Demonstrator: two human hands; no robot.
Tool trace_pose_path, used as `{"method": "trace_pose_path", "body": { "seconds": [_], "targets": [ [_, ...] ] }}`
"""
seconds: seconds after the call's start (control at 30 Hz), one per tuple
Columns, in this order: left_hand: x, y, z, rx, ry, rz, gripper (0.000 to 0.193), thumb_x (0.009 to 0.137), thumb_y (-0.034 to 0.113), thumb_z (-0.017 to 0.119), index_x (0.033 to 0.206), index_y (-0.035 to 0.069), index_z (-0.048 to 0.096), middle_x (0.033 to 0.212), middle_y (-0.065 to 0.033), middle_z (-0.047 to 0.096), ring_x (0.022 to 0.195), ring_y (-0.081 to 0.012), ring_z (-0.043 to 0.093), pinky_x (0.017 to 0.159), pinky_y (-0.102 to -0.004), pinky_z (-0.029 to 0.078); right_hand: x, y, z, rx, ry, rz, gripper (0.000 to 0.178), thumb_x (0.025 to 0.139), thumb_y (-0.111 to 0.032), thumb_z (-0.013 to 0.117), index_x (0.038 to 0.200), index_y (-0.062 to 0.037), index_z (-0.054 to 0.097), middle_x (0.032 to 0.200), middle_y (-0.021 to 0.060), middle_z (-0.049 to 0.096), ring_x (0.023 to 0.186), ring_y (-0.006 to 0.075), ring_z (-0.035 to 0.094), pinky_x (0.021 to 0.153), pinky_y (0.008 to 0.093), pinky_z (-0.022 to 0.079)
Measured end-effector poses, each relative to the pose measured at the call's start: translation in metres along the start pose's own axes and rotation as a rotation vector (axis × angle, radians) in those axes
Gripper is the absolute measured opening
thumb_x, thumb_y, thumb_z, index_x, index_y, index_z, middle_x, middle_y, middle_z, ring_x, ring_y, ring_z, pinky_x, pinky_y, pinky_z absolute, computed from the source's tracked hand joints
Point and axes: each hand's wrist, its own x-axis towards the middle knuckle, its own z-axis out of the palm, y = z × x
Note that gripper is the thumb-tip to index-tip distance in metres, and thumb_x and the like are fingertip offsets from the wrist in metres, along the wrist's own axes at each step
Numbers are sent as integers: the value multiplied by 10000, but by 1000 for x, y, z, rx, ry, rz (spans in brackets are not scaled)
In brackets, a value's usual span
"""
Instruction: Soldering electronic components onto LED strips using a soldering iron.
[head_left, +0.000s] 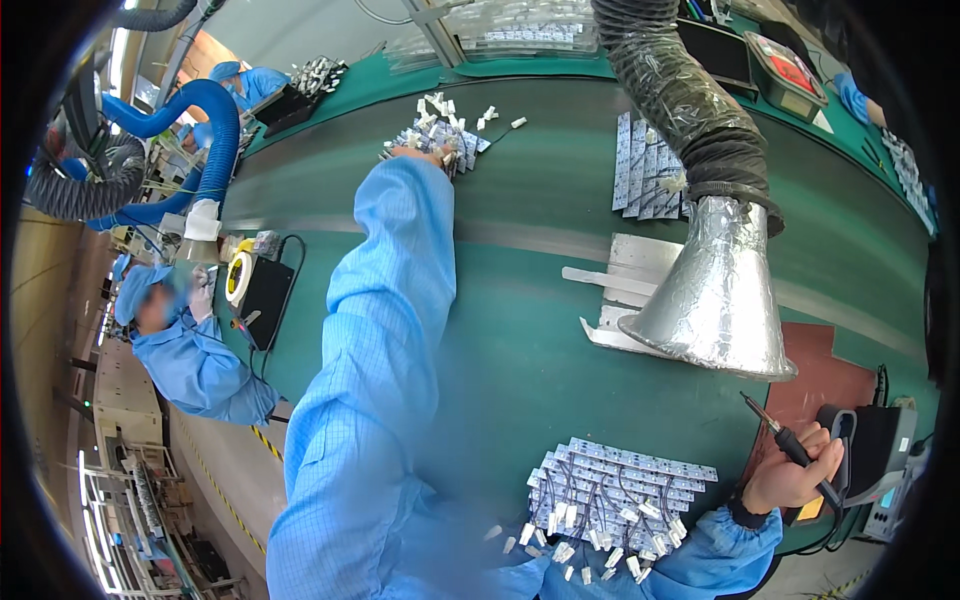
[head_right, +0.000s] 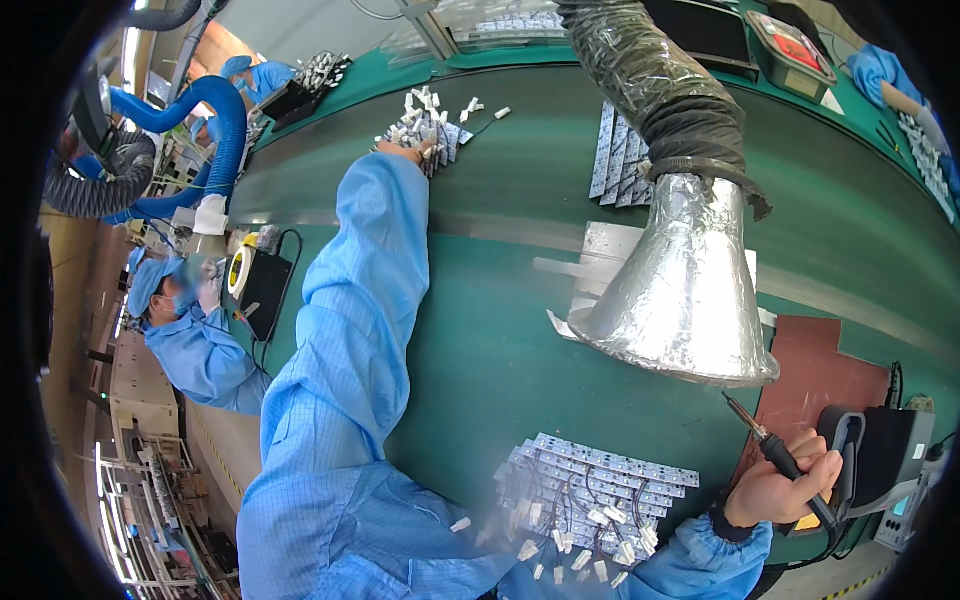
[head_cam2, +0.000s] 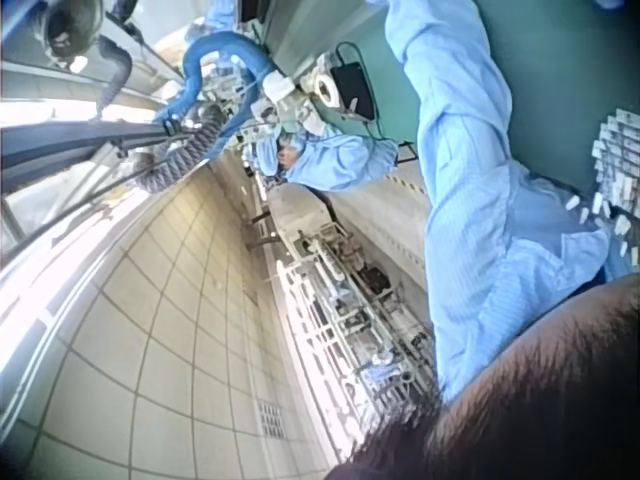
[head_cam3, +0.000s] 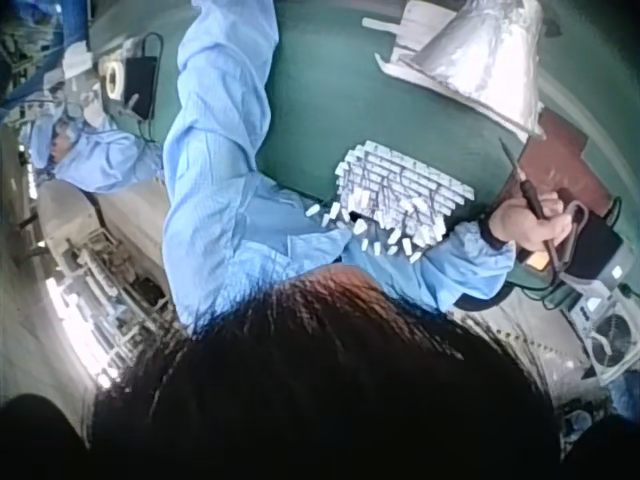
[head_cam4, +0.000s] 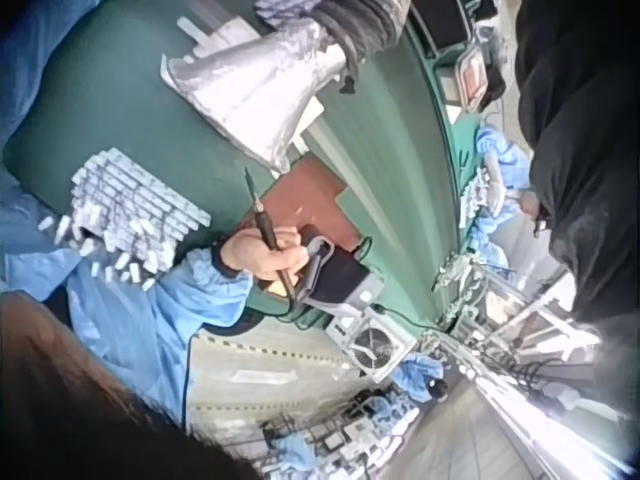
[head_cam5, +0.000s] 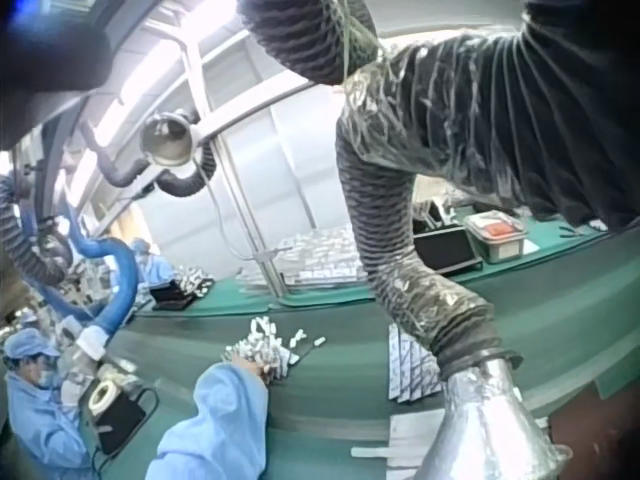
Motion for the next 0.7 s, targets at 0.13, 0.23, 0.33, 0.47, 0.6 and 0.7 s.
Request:
{"method": "trace_pose_path", "body": {
  "seconds": [0.13, 0.23, 0.33, 0.47, 0.6, 0.7],
  "targets": [
    [0, 31, -6, 86, -62, 35, 748, 792, 453, 736, 1320, -35, 534, 1311, -236, 596, 1213, -359, 577, 1039, -400, 445, 0, -1, -1, 2, -14, 21, 344, 1015, -111, 398, 705, -105, 249, 608, -8, 206, 562, 99, 213, 546, 291, 204],
    [-7, 50, -19, 147, -97, 65, 726, 810, 455, 724, 1328, -16, 533, 1321, -230, 591, 1202, -361, 582, 1035, -402, 449, -2, 0, 0, 24, -27, 24, 339, 1017, -114, 397, 707, -101, 259, 603, -5, 211, 559, 99, 215, 535, 289, 202],
    [-25, 62, -36, 208, -129, 95, 705, 827, 456, 712, 1336, 2, 533, 1331, -223, 586, 1191, -363, 588, 1031, -405, 454, -4, 3, 0, 29, -39, 23, 341, 1018, -115, 399, 705, -98, 267, 602, -5, 211, 559, 98, 216, 531, 290, 204],
    [-46, 80, -55, 295, -171, 137, 676, 851, 459, 696, 1346, 28, 533, 1344, -215, 579, 1176, -365, 595, 1026, -408, 459, -8, 3, 5, 36, -8, 47, 348, 1021, -111, 403, 698, -97, 272, 603, -4, 214, 554, 99, 214, 531, 290, 208],
    [-70, 101, -68, 379, -220, 177, 648, 875, 461, 680, 1356, 53, 532, 1357, -206, 572, 1161, -367, 602, 1021, -412, 465, -7, 4, 2, 30, -40, 41, 354, 1022, -110, 411, 695, -92, 278, 605, -3, 224, 554, 99, 215, 533, 291, 213],
    [-77, 118, -81, 443, -251, 201, 627, 893, 463, 668, 1364, 72, 532, 1367, -199, 567, 1150, -369, 608, 1017, -414, 470, -7, 6, 2, 27, -10, 42, 354, 1021, -109, 422, 693, -89, 292, 600, -3, 227, 550, 97, 215, 532, 292, 215]
  ]
}}
